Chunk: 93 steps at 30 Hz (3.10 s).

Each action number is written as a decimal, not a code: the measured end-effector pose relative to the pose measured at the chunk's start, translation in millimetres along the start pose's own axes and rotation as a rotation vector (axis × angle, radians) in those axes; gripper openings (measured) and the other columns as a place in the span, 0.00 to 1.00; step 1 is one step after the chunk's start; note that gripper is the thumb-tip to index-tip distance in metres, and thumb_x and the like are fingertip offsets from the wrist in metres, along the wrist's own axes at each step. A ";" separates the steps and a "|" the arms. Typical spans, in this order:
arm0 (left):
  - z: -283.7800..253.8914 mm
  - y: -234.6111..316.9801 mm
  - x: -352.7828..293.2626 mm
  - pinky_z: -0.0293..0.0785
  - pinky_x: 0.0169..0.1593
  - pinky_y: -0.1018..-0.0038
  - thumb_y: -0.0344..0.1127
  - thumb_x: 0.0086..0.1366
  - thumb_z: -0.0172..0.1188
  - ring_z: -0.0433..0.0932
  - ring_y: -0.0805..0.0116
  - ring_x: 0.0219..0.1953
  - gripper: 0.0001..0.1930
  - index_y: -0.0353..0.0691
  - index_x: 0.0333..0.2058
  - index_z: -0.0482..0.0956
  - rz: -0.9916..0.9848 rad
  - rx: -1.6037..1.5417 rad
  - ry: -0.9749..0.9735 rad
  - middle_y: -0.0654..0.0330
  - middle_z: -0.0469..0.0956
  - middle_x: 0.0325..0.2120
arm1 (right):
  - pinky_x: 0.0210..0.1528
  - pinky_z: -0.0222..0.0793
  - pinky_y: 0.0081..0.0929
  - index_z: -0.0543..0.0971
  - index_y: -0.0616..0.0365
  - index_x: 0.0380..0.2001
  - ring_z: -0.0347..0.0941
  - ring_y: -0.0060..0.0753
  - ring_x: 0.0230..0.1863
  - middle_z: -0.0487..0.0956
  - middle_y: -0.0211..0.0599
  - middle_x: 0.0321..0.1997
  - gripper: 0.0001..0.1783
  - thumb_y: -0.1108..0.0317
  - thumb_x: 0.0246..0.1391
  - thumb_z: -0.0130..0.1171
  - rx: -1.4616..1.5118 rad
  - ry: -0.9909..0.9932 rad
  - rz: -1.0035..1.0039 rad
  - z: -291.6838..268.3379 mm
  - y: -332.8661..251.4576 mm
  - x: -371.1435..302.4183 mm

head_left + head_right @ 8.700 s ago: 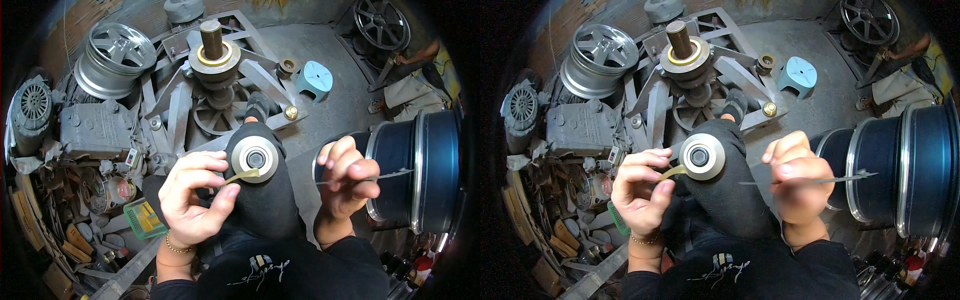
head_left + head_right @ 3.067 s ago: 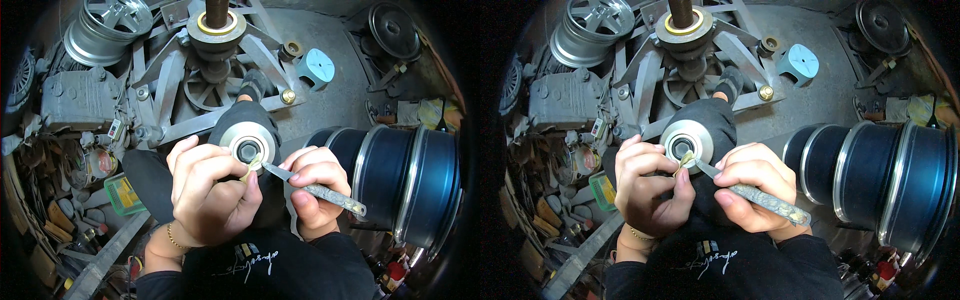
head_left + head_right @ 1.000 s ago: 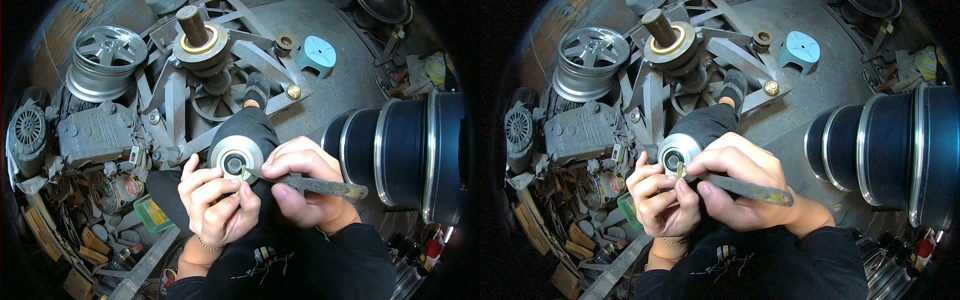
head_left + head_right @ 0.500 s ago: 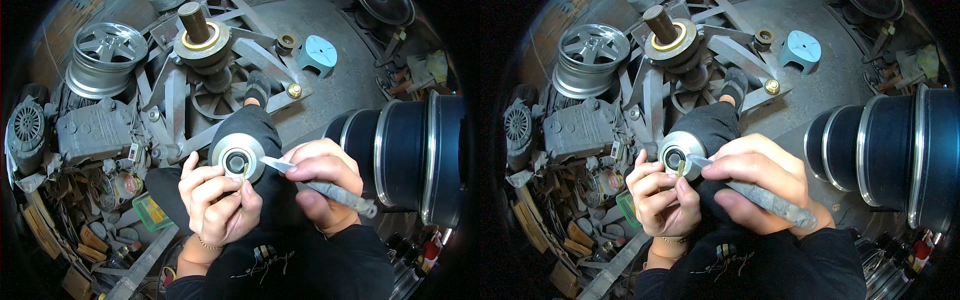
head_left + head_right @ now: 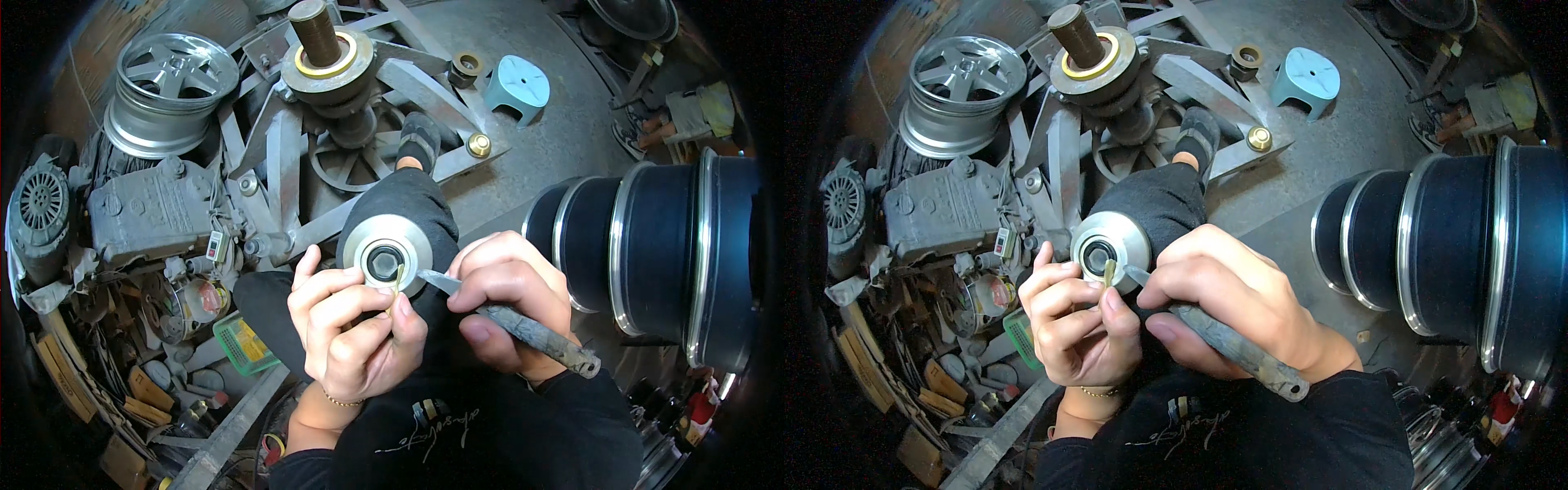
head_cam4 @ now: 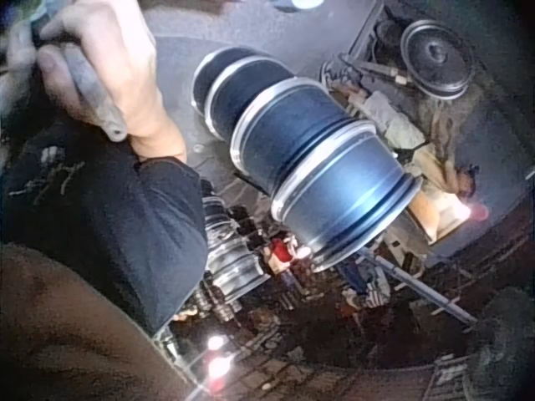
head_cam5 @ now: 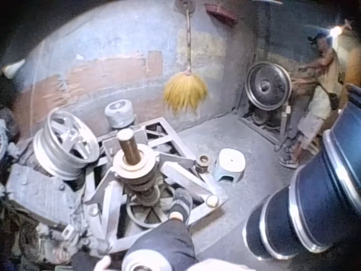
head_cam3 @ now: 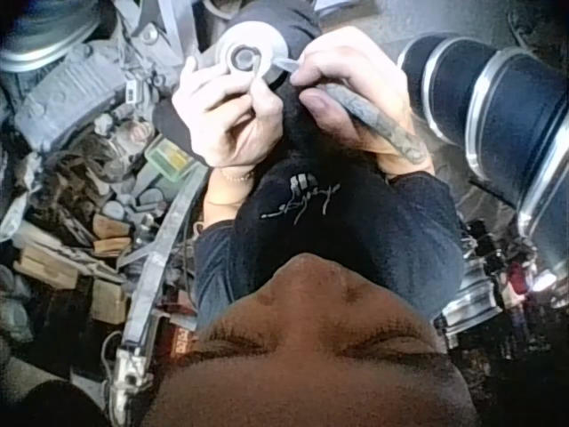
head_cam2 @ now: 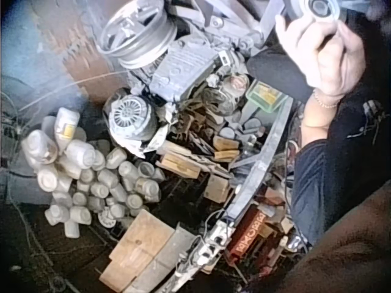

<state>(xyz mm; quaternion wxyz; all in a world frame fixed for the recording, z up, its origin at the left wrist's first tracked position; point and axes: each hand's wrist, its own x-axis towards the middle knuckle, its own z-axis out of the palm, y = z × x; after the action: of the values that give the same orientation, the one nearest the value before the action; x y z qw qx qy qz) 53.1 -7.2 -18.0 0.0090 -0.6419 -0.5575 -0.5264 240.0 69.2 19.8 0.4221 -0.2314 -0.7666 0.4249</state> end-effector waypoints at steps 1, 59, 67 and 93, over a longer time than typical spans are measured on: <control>0.1 0.2 0.1 0.72 0.63 0.37 0.24 0.56 0.74 0.81 0.56 0.44 0.16 0.48 0.35 0.75 0.001 -0.001 -0.003 0.65 0.82 0.36 | 0.44 0.79 0.35 0.82 0.63 0.43 0.81 0.45 0.40 0.82 0.44 0.40 0.14 0.76 0.54 0.73 0.003 -0.001 -0.002 1.1 1.0 1.1; -14.6 -3.6 22.4 0.81 0.53 0.58 0.20 0.53 0.75 0.82 0.54 0.40 0.13 0.39 0.25 0.77 -0.135 -0.159 -0.070 0.58 0.84 0.31 | 0.43 0.73 0.33 0.81 0.63 0.39 0.77 0.39 0.37 0.81 0.39 0.36 0.13 0.67 0.57 0.75 -0.023 0.023 -0.073 20.4 23.3 20.0; -16.2 -1.2 22.5 0.80 0.52 0.61 0.19 0.52 0.75 0.82 0.54 0.41 0.13 0.38 0.24 0.76 -0.196 -0.201 -0.042 0.57 0.83 0.32 | 0.43 0.73 0.32 0.81 0.63 0.38 0.77 0.38 0.38 0.81 0.40 0.36 0.12 0.69 0.58 0.74 -0.023 0.054 -0.069 22.0 22.3 18.5; -18.9 2.5 26.9 0.75 0.63 0.51 0.20 0.54 0.71 0.80 0.56 0.46 0.13 0.41 0.25 0.74 -0.144 -0.155 -0.148 0.60 0.84 0.30 | 0.44 0.75 0.31 0.83 0.62 0.40 0.79 0.38 0.38 0.83 0.41 0.37 0.12 0.67 0.59 0.74 0.072 0.077 -0.008 20.3 24.0 5.5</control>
<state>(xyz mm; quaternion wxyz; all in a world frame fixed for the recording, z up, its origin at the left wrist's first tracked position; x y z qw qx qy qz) 37.6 -0.5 10.3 -0.1193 -0.6360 -0.5591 -0.5184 219.8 76.6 -3.8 0.4610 -0.2291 -0.7351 0.4412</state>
